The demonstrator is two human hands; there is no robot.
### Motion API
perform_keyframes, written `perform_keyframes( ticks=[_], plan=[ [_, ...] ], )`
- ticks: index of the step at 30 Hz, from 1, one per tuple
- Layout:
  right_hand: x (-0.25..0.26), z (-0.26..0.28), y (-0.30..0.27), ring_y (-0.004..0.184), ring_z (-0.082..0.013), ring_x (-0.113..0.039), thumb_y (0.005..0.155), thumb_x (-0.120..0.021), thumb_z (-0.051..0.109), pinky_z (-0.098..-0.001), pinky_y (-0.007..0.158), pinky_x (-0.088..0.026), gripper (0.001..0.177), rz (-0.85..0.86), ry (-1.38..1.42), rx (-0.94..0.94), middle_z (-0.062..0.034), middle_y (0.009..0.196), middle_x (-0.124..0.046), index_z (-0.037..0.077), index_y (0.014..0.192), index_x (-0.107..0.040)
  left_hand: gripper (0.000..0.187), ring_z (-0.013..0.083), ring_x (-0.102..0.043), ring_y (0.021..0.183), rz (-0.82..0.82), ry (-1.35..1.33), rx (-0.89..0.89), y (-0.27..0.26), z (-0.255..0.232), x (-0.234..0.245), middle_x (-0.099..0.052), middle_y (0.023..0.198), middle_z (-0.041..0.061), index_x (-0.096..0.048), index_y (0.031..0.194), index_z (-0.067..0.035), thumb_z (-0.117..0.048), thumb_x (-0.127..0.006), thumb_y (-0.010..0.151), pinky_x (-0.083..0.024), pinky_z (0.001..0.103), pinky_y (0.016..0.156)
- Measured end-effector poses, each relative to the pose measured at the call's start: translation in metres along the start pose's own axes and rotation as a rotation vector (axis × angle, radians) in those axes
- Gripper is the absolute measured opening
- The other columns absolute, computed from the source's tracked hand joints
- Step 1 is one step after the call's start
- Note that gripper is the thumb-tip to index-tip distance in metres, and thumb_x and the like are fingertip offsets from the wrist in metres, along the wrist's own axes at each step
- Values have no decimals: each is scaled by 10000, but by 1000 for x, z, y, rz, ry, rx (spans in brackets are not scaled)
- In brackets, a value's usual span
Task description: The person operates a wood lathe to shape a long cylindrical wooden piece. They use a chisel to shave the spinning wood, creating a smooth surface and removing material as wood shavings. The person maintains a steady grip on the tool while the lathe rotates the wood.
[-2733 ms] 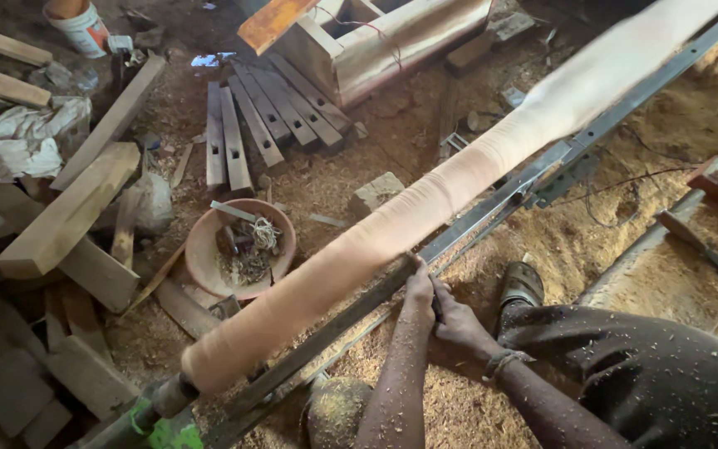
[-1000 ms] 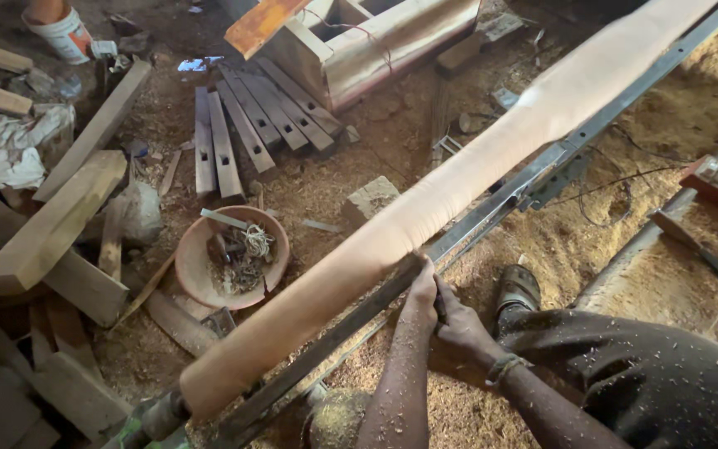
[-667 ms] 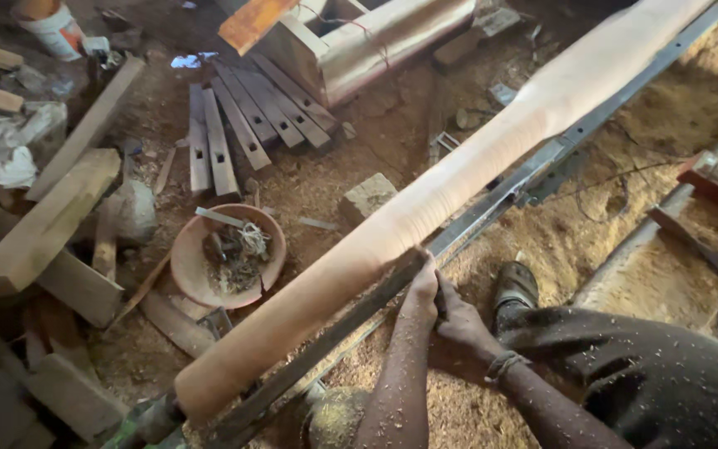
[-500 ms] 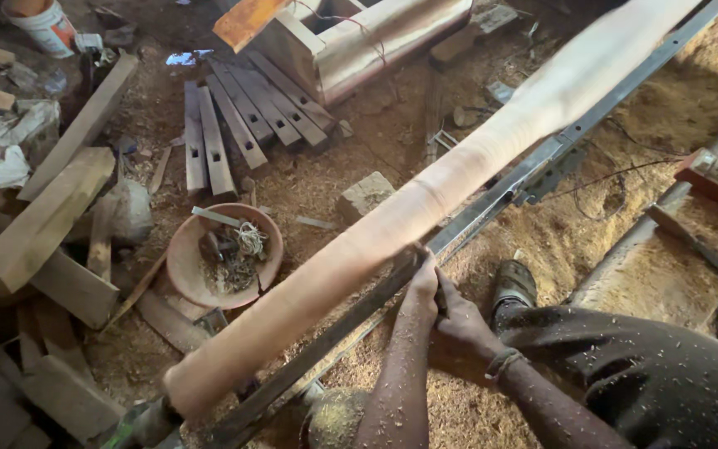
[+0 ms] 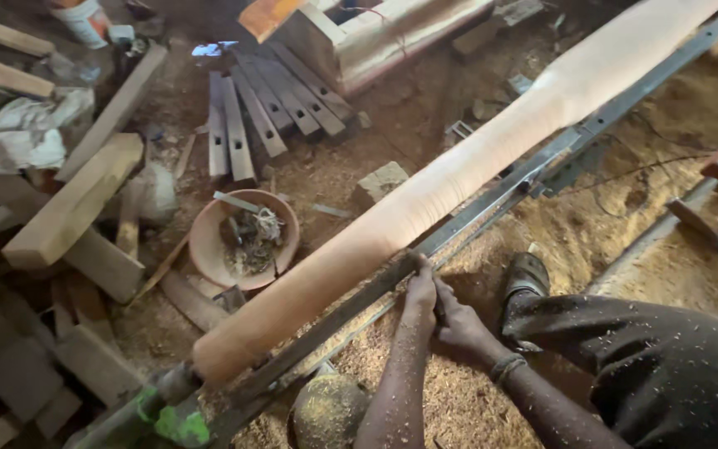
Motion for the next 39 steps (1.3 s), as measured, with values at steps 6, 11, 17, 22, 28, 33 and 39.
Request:
perform_keyframes(
  ticks=[6, 11, 17, 22, 28, 33, 39],
  plan=[
    [-31, 15, -9, 1022, -345, -765, 849, -699, 247, -426, 896, -618, 967, 156, -13, -94, -215, 1191, -718, 299, 1621, -119, 660, 244, -632, 555, -170, -39, -72, -42, -11, 49, -641, 644, 111, -578, 817, -86, -711, -450, 981, -548, 395, 542],
    [-52, 21, -9, 1009, -380, -752, 840, -675, 207, -432, 882, -608, 949, 129, -20, 15, -222, 1171, -725, 287, 1615, -134, 635, 275, -638, 536, -41, -159, -202, -61, -18, 63, -650, 644, 144, -546, 858, -24, -627, -453, 1033, -559, 416, 522],
    [-53, 27, -10, 1049, -380, -738, 856, -624, 167, -450, 914, -595, 917, 137, 9, 44, -234, 1194, -713, 298, 1626, -142, 578, 292, -610, 523, 0, -255, -157, -62, -14, 60, -611, 598, 140, -553, 765, -94, -585, -419, 1040, -536, 432, 532],
    [-45, 48, -14, 1065, -385, -714, 831, -663, 146, -439, 942, -579, 968, 122, -26, 85, -256, 1248, -671, 293, 1615, -115, 727, 256, -605, 525, -60, -140, -130, -44, -12, 65, -616, 604, 125, -556, 659, -65, -631, -368, 1073, -534, 404, 542],
    [-42, 37, -14, 842, -355, -782, 890, -609, 171, -424, 740, -644, 913, 183, -40, -187, -247, 1091, -747, 299, 1638, -100, 778, 261, -594, 488, -25, -101, -181, -30, -11, 62, -610, 564, 137, -548, 594, -51, -632, -339, 1068, -531, 406, 515],
    [-37, 42, -10, 793, -361, -756, 830, -656, 108, -439, 680, -619, 940, 50, -35, 51, -270, 1048, -737, 259, 1616, -162, 708, 250, -577, 484, -17, -131, -157, -18, -3, 60, -602, 562, 123, -546, 639, -80, -599, -357, 1082, -509, 394, 488],
    [-30, 31, 5, 798, -343, -770, 828, -664, 146, -434, 711, -624, 939, 68, -43, 15, -233, 1021, -758, 286, 1611, -166, 624, 267, -594, 491, -39, -153, -116, 5, -9, 44, -615, 579, 131, -564, 673, -91, -546, -408, 1070, -517, 409, 485]
  ],
)
Point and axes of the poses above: each hand's wrist, its own y-axis towards the middle knuckle, its own x-axis out of the back of the hand, z = x × y, the point moved 8 cm from there along y, towards the middle knuckle
